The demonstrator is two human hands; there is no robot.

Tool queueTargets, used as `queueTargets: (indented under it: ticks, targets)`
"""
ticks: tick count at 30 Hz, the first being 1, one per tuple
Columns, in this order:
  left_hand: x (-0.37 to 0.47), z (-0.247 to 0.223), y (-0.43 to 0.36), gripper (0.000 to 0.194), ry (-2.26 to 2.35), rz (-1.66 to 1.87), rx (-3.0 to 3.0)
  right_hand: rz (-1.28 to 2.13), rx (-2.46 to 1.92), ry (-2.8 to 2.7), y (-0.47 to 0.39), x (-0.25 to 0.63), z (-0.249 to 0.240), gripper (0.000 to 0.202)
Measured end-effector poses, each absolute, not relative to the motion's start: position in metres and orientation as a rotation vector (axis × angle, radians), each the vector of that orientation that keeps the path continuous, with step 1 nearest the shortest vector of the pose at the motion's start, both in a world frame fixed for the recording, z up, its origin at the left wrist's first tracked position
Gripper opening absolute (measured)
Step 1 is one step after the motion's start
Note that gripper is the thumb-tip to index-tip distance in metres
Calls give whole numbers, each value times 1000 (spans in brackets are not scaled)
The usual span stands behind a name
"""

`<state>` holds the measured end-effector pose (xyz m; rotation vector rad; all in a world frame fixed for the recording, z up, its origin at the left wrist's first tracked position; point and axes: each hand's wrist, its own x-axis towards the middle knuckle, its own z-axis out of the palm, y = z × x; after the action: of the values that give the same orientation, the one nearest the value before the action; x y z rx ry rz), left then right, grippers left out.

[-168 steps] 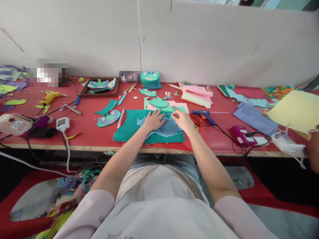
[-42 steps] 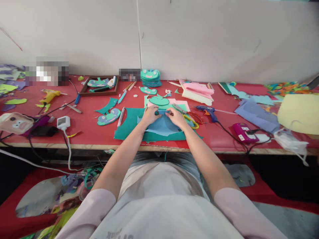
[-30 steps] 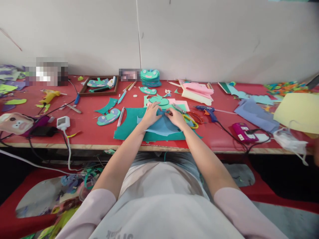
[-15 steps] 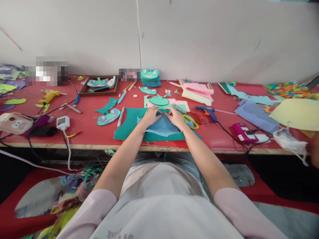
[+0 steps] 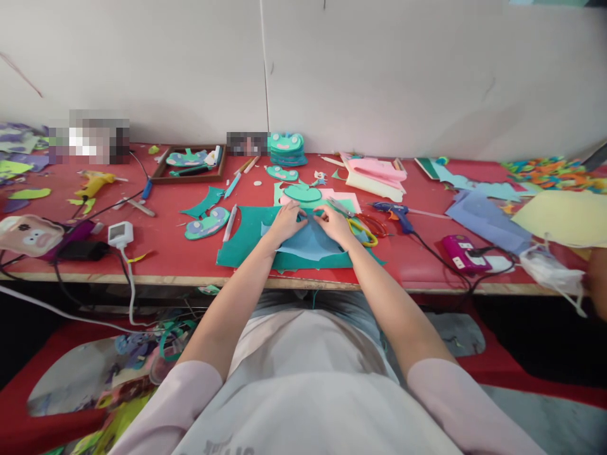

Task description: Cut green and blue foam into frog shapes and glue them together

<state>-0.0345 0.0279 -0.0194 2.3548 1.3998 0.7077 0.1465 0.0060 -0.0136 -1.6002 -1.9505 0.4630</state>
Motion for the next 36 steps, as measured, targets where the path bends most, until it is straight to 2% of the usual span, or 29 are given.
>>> queueTargets:
  ticks: [24,31,36]
  targets:
    - [-31,-8,12,27,1470,660,2383,443,-1643,-1973,4,143,-9,24]
    - [-29,-6,9,45,1464,496,2424,455,-1643,-1975,1,142,-5,23]
    - [-29,-6,10,52,1441,401,2454,448,-1644,-1980,2,142,-5,22]
